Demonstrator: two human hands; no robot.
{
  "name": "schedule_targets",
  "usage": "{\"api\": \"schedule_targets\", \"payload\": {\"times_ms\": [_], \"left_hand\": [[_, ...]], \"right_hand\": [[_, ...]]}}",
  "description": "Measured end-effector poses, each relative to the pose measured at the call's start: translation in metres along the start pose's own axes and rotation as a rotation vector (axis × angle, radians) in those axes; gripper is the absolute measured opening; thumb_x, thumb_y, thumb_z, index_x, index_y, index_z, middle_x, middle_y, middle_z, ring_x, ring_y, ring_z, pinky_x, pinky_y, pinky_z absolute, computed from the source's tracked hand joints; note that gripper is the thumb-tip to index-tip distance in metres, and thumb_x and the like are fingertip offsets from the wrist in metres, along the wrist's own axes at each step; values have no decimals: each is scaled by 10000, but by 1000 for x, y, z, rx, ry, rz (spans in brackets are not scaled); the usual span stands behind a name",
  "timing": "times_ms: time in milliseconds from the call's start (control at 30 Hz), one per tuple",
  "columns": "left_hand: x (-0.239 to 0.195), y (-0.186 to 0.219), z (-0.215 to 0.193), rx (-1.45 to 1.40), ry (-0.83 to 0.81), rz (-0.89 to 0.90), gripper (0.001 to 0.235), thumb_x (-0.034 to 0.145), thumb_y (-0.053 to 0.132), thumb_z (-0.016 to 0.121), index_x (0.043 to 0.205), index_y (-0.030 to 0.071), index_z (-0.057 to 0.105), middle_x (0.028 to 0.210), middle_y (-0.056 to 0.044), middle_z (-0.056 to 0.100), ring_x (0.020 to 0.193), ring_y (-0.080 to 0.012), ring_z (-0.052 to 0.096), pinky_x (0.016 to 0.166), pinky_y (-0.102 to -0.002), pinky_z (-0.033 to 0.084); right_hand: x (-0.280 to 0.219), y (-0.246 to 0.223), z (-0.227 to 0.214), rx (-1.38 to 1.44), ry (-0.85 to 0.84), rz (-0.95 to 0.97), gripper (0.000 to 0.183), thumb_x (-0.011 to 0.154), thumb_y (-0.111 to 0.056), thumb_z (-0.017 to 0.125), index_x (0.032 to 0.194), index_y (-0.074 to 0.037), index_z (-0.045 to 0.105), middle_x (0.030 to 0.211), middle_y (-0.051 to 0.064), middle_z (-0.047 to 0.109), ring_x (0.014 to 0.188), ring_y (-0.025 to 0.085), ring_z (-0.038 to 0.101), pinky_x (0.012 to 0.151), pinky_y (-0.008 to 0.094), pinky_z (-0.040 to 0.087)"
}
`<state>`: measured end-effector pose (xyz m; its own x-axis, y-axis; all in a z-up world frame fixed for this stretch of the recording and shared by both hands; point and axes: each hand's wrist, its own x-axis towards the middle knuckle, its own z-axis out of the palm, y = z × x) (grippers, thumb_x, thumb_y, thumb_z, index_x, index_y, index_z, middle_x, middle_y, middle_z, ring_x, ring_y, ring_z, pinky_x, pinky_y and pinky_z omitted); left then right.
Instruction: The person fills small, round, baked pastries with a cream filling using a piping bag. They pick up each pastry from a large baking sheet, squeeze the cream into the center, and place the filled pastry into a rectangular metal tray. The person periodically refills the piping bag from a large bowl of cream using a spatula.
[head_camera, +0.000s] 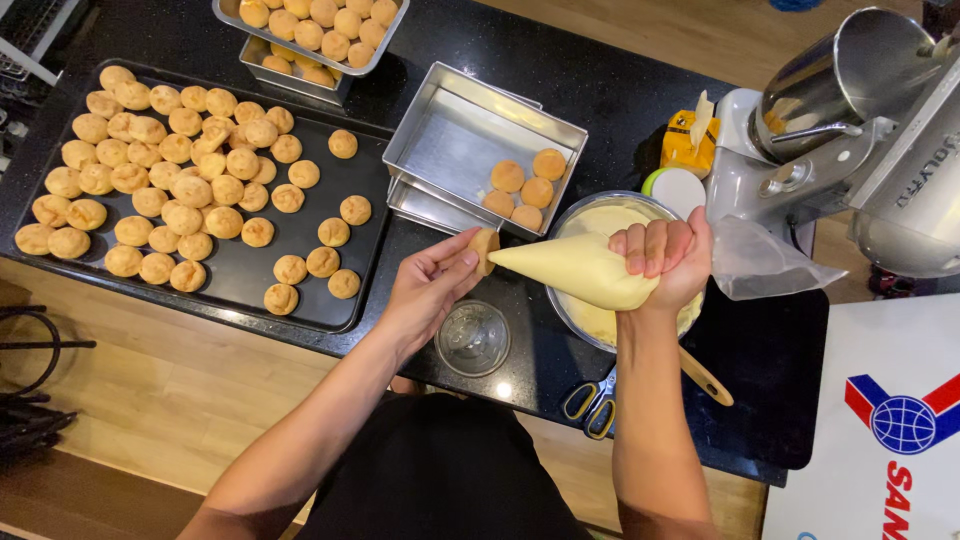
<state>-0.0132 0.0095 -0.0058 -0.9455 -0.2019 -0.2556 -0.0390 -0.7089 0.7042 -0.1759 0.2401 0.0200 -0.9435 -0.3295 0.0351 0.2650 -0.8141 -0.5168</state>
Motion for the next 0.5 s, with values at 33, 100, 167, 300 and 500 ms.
{"api": "schedule_targets", "payload": {"times_ms": [33, 100, 167, 300, 500], "left_hand": [[1, 0, 0, -4, -2, 0, 472, 991, 63, 630, 1446, -26, 542, 1330, -122, 676, 1177, -161, 663, 1065, -302, 533], [2, 0, 0, -11, -6, 0, 471, 993, 59, 630, 1448, -29, 543, 1325, -123, 676, 1176, -162, 663, 1066, -302, 530], [3, -1, 0, -6, -3, 1, 469, 994, 58, 630, 1447, -29, 544, 1323, -124, 678, 1174, -161, 664, 1063, -301, 533], [5, -3, 0, -16, -12, 5, 464, 995, 57, 630, 1444, -26, 547, 1319, -124, 680, 1172, -160, 668, 1063, -298, 534], [7, -2, 3, 48, 20, -24, 461, 1000, 81, 632, 1445, -15, 558, 1287, -118, 691, 1143, -151, 668, 1049, -304, 537]], "right_hand": [[1, 0, -1, 3, 4, 0, 672, 1154, -363, 307, 510, -169, 319, 464, 33, 355, 422, 207, 345, 608, 373, 410], [1, 1, -3, 10, 11, 0, 669, 1156, -353, 311, 514, -168, 320, 463, 33, 356, 426, 207, 345, 613, 375, 410], [1, 1, -4, 8, 8, -4, 661, 1156, -347, 312, 519, -171, 321, 468, 31, 358, 428, 206, 344, 614, 375, 412], [2, 2, -1, 45, -11, -15, 659, 1135, -351, 301, 505, -156, 329, 475, 33, 370, 454, 216, 361, 638, 383, 434], [2, 5, 5, 36, 96, -60, 633, 1124, -348, 312, 515, -175, 319, 467, 25, 374, 435, 216, 365, 633, 404, 453]]}}
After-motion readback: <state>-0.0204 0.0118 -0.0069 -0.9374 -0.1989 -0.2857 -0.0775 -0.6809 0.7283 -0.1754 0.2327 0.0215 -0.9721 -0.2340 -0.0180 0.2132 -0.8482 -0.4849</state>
